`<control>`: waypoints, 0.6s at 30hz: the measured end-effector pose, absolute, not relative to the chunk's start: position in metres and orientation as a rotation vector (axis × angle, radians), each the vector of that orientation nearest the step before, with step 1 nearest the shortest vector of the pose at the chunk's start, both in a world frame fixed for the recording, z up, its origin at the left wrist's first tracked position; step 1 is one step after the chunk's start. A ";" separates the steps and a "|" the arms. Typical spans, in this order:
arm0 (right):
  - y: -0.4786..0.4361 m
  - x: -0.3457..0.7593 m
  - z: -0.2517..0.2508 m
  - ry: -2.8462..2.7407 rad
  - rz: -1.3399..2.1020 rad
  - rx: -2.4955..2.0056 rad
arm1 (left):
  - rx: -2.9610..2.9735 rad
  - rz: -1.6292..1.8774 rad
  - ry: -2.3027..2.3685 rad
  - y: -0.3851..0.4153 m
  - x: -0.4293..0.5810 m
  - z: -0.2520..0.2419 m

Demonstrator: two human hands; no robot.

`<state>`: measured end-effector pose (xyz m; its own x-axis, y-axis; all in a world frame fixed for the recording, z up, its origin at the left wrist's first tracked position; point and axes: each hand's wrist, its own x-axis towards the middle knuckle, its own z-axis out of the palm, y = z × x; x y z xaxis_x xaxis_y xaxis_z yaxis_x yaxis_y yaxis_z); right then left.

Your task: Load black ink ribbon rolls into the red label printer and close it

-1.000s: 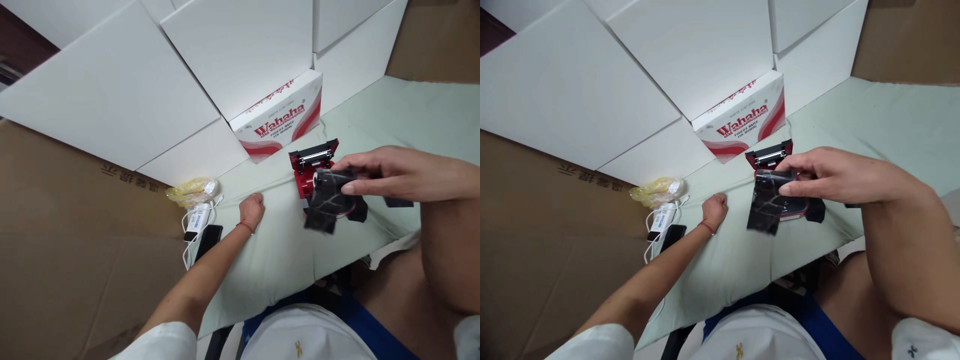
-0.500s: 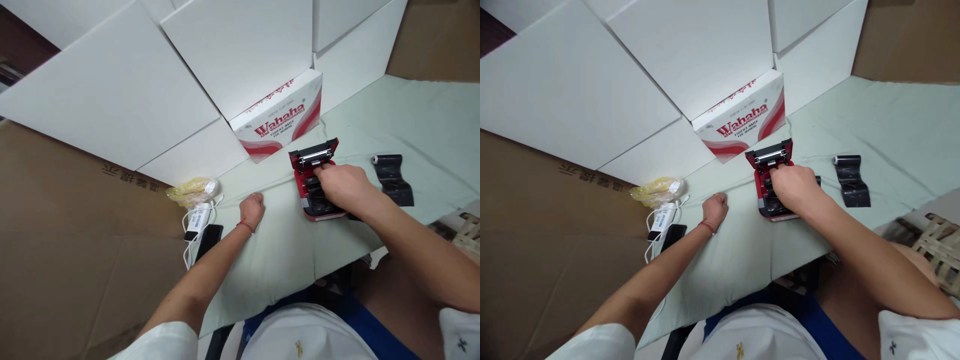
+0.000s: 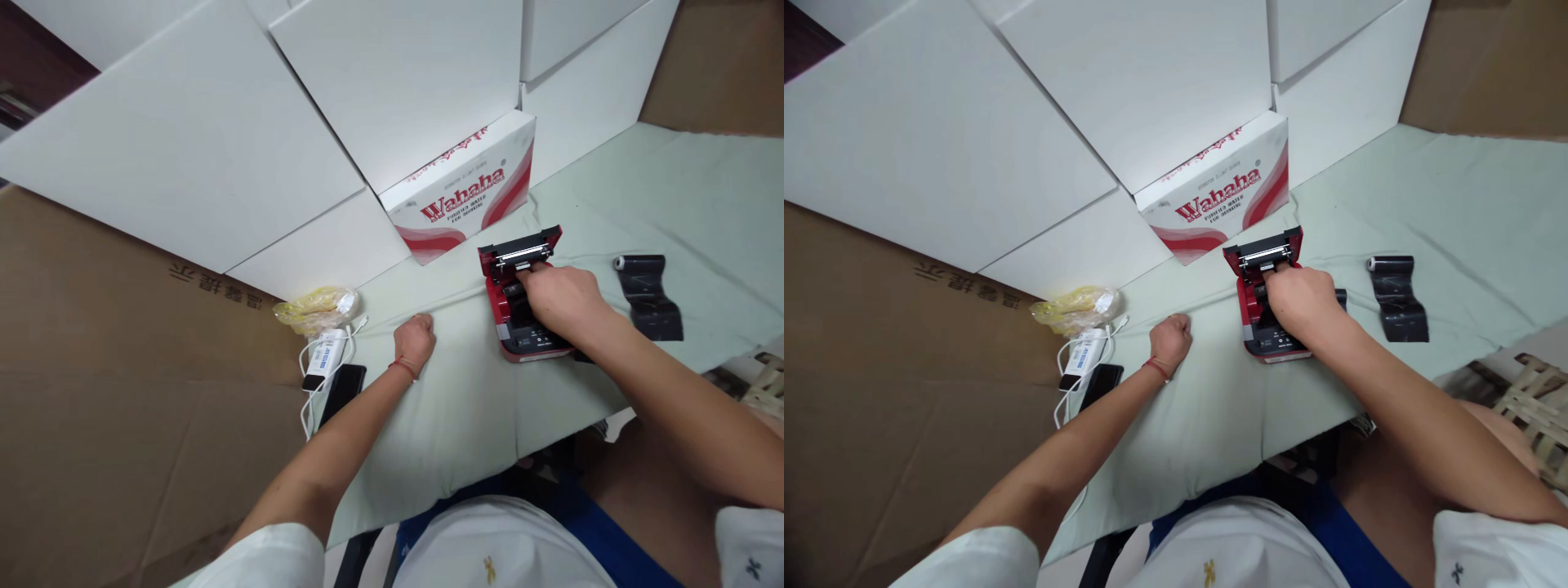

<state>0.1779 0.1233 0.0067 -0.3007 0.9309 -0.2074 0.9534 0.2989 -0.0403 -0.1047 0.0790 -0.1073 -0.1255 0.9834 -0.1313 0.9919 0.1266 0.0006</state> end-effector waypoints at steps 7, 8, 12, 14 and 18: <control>0.129 0.179 -0.002 2.434 -0.238 1.776 | 2.008 -0.125 2.287 0.078 -0.104 -0.107; 0.130 0.180 -0.003 2.440 -0.240 1.773 | 2.008 -0.126 2.287 0.078 -0.104 -0.107; 0.132 0.183 -0.008 2.460 -0.245 1.757 | 2.010 -0.130 2.289 0.078 -0.104 -0.107; 0.132 0.184 -0.009 2.474 -0.242 1.747 | 2.011 -0.132 2.290 0.079 -0.105 -0.107; 0.132 0.184 -0.008 2.480 -0.258 1.738 | 2.008 -0.133 2.289 0.079 -0.105 -0.108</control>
